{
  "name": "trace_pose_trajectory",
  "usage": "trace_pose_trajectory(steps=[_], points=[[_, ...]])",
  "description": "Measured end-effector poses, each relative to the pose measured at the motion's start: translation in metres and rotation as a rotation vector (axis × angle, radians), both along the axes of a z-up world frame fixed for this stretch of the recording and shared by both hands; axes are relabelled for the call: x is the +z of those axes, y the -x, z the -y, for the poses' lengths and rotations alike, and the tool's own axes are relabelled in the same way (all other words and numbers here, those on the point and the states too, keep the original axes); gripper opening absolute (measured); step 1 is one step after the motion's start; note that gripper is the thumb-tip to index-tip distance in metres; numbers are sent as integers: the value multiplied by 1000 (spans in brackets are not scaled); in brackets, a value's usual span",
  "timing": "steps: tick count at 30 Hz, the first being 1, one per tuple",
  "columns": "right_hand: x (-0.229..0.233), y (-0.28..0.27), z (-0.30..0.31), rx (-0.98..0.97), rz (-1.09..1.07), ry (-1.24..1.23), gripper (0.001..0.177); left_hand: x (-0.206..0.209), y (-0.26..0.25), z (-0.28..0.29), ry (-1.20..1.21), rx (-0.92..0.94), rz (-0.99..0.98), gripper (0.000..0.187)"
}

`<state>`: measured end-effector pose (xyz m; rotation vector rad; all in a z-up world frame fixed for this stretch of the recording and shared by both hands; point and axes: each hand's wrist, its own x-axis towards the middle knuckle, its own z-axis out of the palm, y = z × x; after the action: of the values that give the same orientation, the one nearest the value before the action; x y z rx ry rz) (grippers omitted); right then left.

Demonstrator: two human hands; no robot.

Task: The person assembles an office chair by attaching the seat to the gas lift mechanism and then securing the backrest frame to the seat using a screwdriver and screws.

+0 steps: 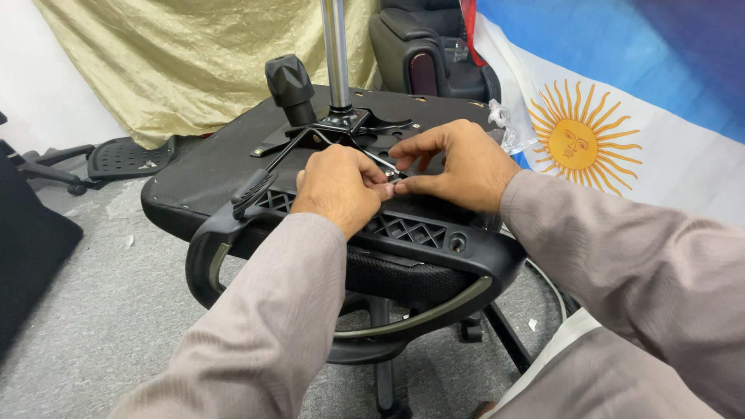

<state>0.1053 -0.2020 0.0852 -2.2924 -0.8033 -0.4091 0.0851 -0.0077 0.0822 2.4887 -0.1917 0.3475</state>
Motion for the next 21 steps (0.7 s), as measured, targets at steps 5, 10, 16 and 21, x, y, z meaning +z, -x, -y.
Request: trace_pose_trajectory(steps=[5, 10, 16, 21], points=[[2, 13, 6, 61, -44, 29, 39, -3, 8, -5, 156, -189, 44, 22], [6, 21, 9, 202, -111, -12, 37, 2, 19, -6, 179, -236, 14, 25], [6, 31, 9, 115, -115, 112, 37, -3, 32, 2, 260, -176, -31, 24], [-5, 28, 13, 133, -129, 109, 49, -9, 33, 2, 269, -168, -5, 26]])
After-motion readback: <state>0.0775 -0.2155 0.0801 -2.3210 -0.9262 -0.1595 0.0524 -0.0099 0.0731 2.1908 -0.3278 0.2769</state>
